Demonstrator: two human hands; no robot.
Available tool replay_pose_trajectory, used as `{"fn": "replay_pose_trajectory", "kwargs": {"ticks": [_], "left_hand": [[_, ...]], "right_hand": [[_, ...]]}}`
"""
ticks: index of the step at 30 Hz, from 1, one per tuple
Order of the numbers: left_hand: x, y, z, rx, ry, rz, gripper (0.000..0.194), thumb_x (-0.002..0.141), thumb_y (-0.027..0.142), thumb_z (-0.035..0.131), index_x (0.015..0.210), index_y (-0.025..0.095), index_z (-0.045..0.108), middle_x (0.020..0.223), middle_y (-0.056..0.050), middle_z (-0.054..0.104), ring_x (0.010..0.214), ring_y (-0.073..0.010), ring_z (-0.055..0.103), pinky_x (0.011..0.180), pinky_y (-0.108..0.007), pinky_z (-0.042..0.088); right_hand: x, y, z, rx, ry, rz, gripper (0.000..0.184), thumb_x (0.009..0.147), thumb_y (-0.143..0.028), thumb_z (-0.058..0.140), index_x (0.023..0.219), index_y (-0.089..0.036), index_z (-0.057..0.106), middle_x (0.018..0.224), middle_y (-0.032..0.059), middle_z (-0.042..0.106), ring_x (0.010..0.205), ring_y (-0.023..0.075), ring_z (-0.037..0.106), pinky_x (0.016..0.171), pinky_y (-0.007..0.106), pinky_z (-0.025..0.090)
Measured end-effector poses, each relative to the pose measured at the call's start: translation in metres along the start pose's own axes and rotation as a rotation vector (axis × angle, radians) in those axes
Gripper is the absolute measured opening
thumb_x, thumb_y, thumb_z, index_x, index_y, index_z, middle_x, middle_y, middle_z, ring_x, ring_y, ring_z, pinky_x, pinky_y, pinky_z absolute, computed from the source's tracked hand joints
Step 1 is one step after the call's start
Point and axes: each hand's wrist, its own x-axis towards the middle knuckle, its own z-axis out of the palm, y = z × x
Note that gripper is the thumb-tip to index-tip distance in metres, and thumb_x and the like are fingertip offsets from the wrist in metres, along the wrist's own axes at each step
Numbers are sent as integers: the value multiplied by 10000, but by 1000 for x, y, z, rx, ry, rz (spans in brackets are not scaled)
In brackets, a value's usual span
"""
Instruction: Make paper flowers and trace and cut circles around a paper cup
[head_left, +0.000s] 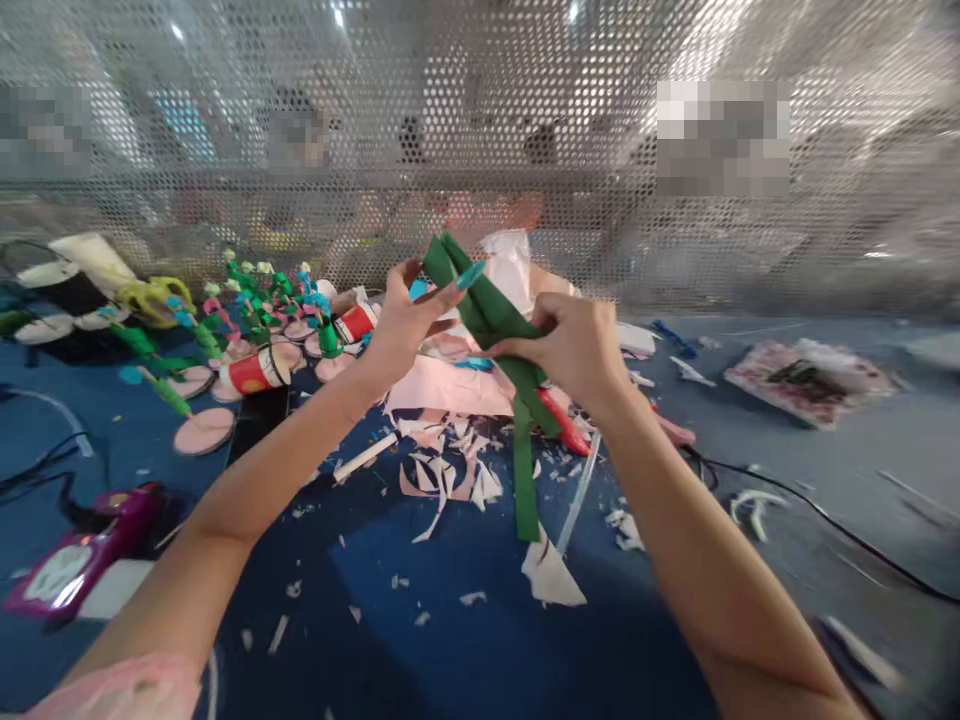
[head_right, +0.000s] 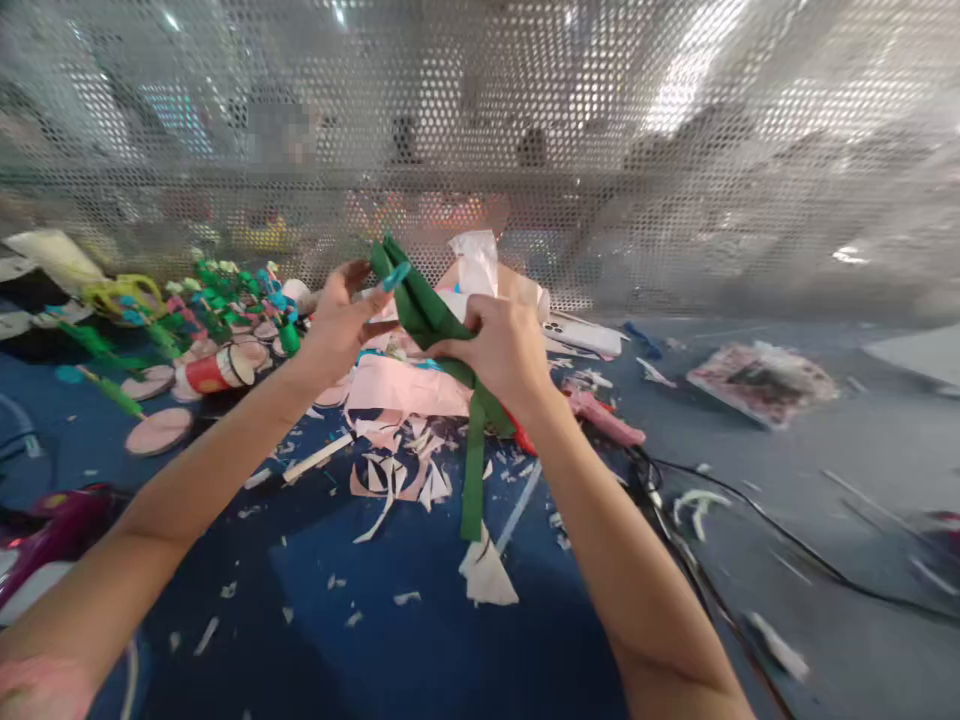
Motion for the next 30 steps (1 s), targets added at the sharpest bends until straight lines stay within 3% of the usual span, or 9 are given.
{"fn": "replay_pose_trajectory", "kwargs": {"ticks": [4, 8, 12, 17, 23, 30], "left_hand": [[-4, -7, 5, -17, 30, -23, 796, 674, 120, 749, 1290, 294, 275, 1412, -81, 391, 1206, -254, 537, 957, -451, 510], [-2, -8, 5, -54, -78, -53, 767, 677, 125, 736, 1309, 261, 322, 1216, -65, 582, 1150, -252, 580, 923, -434, 539], [3, -10, 2, -74, -142, -8, 767, 619, 173, 782, 1284, 236, 405, 1193, -70, 609, 1168, -283, 571, 946, -438, 524], [8, -14, -2, -52, -192, 32, 805, 570, 231, 824, 1274, 233, 433, 1100, -68, 645, 1156, -296, 577, 945, -442, 520], [17, -13, -9, 20, -175, 140, 668, 523, 317, 863, 1090, 210, 525, 1121, -52, 644, 1155, -287, 574, 957, -434, 518], [24, -9, -19, 43, -132, 217, 554, 547, 243, 848, 988, 174, 519, 1061, -71, 653, 1108, -283, 598, 959, -468, 511]], "right_hand": [[-8, -12, 7, 15, 0, -47, 624, 550, -393, 826, 475, -197, 238, 468, -76, 246, 482, 67, 222, 498, 245, 179], [-7, -7, 9, 74, 76, -35, 662, 591, -497, 792, 467, -197, 215, 460, -77, 195, 480, 65, 186, 488, 257, 162], [-1, 6, 12, 206, 126, -54, 686, 660, -678, 652, 447, -205, 203, 459, -69, 164, 481, 69, 169, 477, 269, 145], [5, 14, 13, 340, 99, 3, 690, 655, -804, 517, 433, -216, 231, 464, -57, 170, 469, 68, 150, 448, 268, 114], [11, 23, 3, 340, 87, 90, 602, 724, -714, 537, 459, -207, 349, 477, -35, 240, 458, 79, 219, 434, 260, 149], [17, 41, 1, 269, 239, 179, 398, 776, -465, 642, 497, -216, 503, 475, -26, 346, 456, 108, 340, 457, 284, 245]]}}
